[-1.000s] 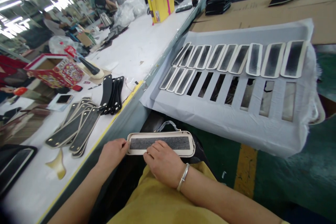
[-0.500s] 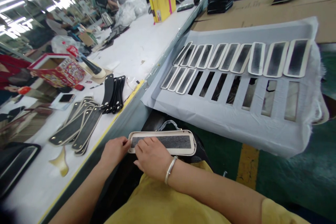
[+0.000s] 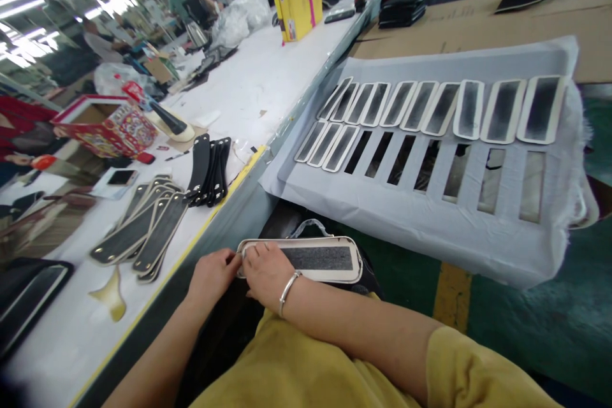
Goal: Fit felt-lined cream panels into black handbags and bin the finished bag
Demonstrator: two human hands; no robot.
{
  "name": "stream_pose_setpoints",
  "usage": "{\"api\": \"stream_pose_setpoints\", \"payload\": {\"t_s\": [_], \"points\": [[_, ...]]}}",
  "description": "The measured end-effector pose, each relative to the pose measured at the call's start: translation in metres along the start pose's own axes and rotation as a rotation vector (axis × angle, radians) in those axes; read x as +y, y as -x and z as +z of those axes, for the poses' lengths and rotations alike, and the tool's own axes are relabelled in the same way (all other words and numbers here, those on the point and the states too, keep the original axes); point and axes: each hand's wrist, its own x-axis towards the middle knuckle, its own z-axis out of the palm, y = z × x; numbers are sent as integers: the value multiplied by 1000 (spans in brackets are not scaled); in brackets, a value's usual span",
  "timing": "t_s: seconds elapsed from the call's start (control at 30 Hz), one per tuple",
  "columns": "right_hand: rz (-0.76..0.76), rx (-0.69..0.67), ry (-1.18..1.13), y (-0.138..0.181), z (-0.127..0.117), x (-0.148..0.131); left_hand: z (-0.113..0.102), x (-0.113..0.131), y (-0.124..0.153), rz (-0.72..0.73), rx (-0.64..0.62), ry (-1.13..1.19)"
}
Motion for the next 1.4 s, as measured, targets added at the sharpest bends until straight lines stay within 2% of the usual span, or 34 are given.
{"api": "stream_pose_setpoints", "payload": {"t_s": [0.13,0.27,0.3,0.37,0.57,0.67,1.17,1.4], "points": [[7,5,-7,1,0,1,3,-15,0,-37,-71,306],[16,1,6,3,2,1,15,-38,-1,-239,-235,1161],[21,-3,8,3,2,1,19,-42,-2,-268,-261,1328],[27,1,11,3,3,1,30,-48,-3,-267,-281,1479],[32,27,9,4,4,1,65,-45,-8,-220,-277,1691],[33,20,15,5,3,2,74,-43,-13,-201,-309,1746],[4,-51,11,7,1,1,62,-53,-13,-166,-433,1752],[30,-11,-174,18,-9,1,64,-54,-11,-176,-412,1784]]}}
